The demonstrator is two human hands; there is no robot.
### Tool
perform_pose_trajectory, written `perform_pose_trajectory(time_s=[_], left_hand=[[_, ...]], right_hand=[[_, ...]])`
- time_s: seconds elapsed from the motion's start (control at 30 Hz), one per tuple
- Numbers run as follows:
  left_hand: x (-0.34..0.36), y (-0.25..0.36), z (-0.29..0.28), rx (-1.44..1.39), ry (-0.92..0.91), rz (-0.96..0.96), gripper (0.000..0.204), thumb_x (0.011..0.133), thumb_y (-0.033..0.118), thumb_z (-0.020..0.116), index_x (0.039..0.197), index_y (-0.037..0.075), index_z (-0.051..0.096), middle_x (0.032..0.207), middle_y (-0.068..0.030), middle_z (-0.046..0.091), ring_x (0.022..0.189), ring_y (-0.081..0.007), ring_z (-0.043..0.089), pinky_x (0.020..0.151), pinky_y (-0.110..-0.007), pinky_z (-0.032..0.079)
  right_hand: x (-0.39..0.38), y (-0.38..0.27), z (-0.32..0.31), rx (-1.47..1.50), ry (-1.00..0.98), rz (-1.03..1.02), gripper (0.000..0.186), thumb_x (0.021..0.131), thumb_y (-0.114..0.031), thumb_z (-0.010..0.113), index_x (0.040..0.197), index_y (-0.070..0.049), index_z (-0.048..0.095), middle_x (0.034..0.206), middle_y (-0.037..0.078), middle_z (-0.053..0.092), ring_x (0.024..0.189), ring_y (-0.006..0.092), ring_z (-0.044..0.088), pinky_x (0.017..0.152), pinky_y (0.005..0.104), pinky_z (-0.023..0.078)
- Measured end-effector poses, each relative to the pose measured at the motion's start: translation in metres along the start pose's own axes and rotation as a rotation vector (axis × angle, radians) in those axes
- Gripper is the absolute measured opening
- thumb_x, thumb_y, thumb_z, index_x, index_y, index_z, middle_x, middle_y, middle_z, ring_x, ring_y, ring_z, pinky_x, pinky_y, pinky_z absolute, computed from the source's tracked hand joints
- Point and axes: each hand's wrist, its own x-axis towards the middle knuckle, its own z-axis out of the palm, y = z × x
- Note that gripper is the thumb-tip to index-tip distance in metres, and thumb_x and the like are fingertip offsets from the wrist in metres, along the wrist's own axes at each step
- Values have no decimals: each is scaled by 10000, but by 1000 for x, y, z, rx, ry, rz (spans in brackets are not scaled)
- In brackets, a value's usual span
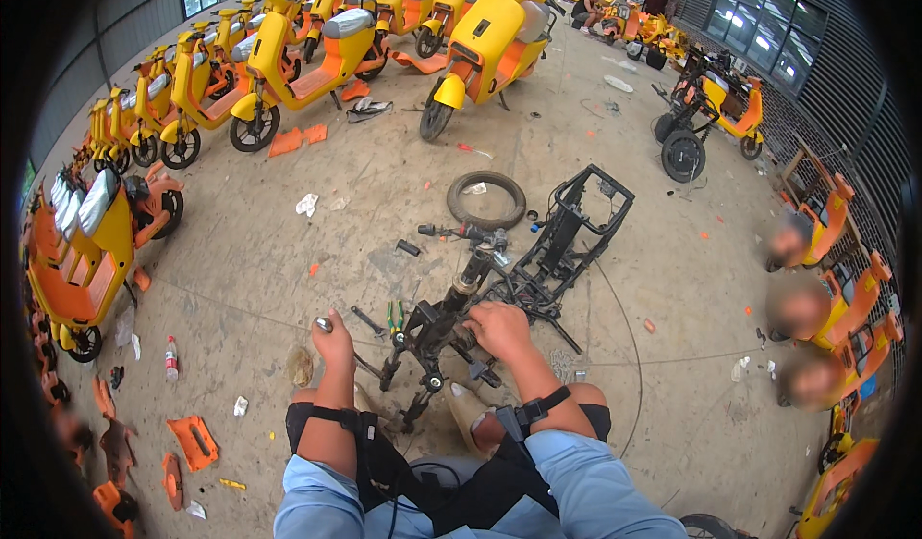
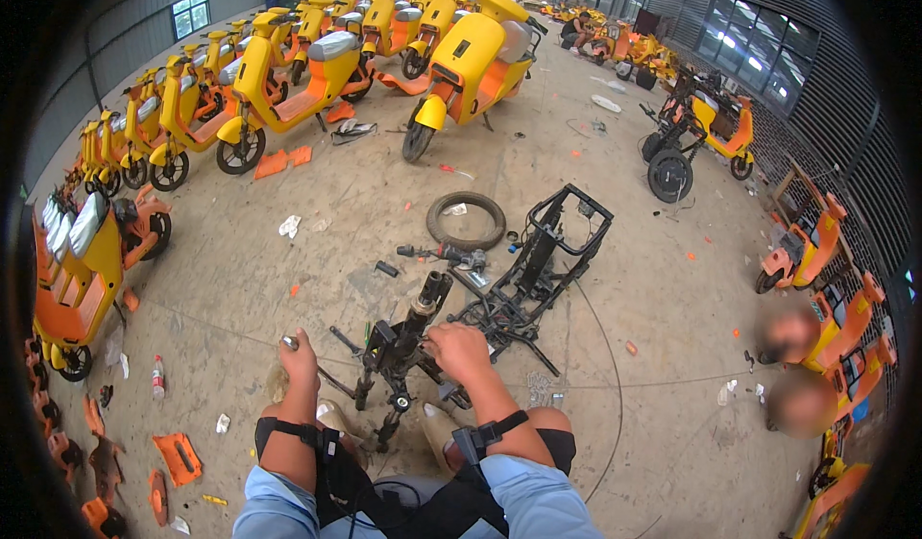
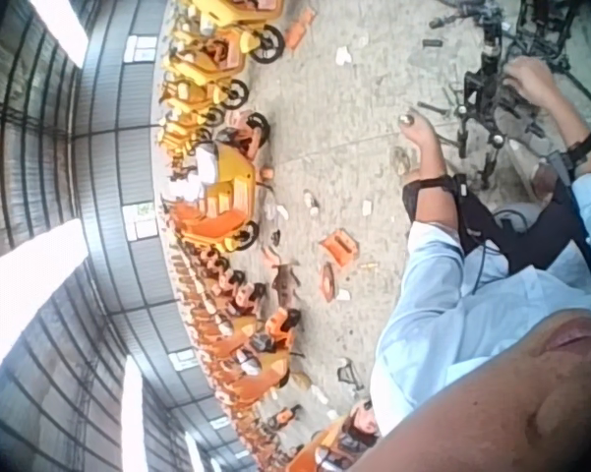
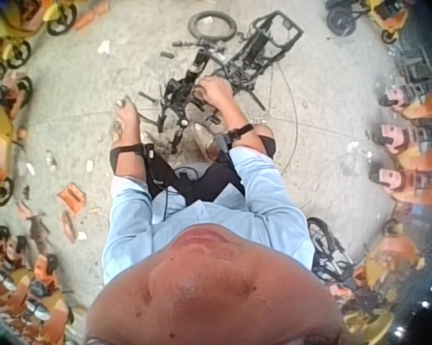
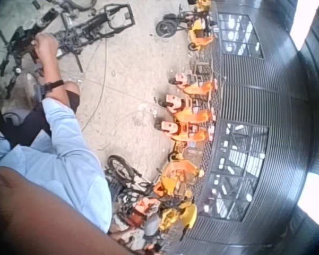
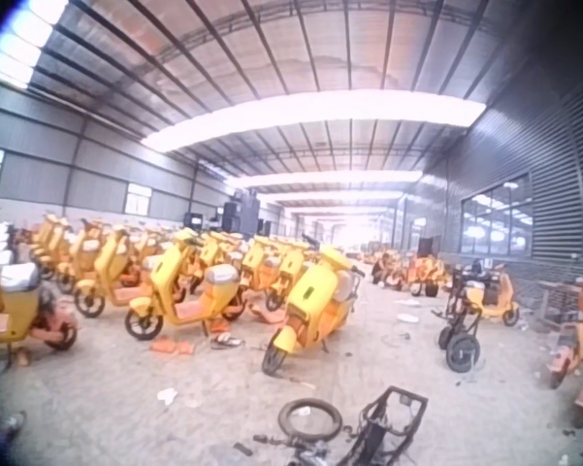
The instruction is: The person uses an adjustable wrench to tighten components on the steering column of a motorcycle frame and manipulates metal parts by hand.
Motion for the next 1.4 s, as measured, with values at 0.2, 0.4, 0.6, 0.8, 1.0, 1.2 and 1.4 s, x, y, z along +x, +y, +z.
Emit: perform_pose_trajectory(time_s=[0.2, 0.4, 0.6, 0.8, 1.0, 1.2, 1.4], left_hand=[[1, 3, 3, 67, -10, 23, 320, 945, 247, 632, 770, 38, 463, 675, 9, 465, 622, -96, 396, 574, -305, 377], [9, -3, 9, 85, 3, 8, 304, 934, 276, 645, 839, 14, 525, 733, -30, 530, 681, -133, 447, 624, -324, 409], [-1, -6, 20, 61, -12, -24, 310, 937, 287, 640, 845, 16, 519, 743, -34, 525, 673, -134, 437, 623, -320, 402], [3, -7, 0, -24, 31, -52, 298, 937, 261, 638, 845, 5, 519, 722, -42, 524, 667, -143, 464, 630, -335, 417], [-2, -1, -4, 74, 53, -55, 280, 940, 230, 631, 869, -20, 526, 746, -41, 548, 672, -125, 465, 616, -319, 414], [17, -21, -10, 0, 2, 1, 267, 946, 226, 623, 871, -7, 518, 750, -26, 527, 669, -125, 452, 612, -328, 410], [17, -13, -5, 49, 38, 20, 299, 949, 251, 629, 829, 13, 493, 714, -19, 485, 647, -121, 426, 599, -321, 401]], right_hand=[[1, 14, 11, 36, 63, -41, 187, 789, -271, 720, 792, -97, 650, 775, 71, 636, 790, 301, 635, 666, 434, 503], [-2, 0, 1, 123, -139, 135, 263, 847, -343, 687, 869, -83, 658, 854, 99, 646, 858, 321, 639, 703, 437, 521], [-9, 0, 8, 68, -118, 191, 290, 877, -368, 651, 896, -80, 680, 863, 122, 662, 846, 338, 645, 712, 443, 523], [-10, -24, -4, 254, -181, 378, 338, 883, -391, 630, 893, -65, 718, 780, 172, 684, 765, 377, 653, 680, 459, 524], [-16, -50, -1, 160, -206, 446, 394, 888, -389, 601, 814, -9, 674, 766, 215, 673, 741, 413, 656, 687, 493, 525], [-9, -62, 17, 86, -109, 464, 344, 908, -312, 572, 798, 5, 648, 753, 244, 663, 723, 426, 655, 670, 525, 526], [-12, -45, 0, 126, -161, 413, 242, 895, -261, 587, 821, -42, 660, 771, 218, 670, 739, 416, 653, 649, 518, 516]])
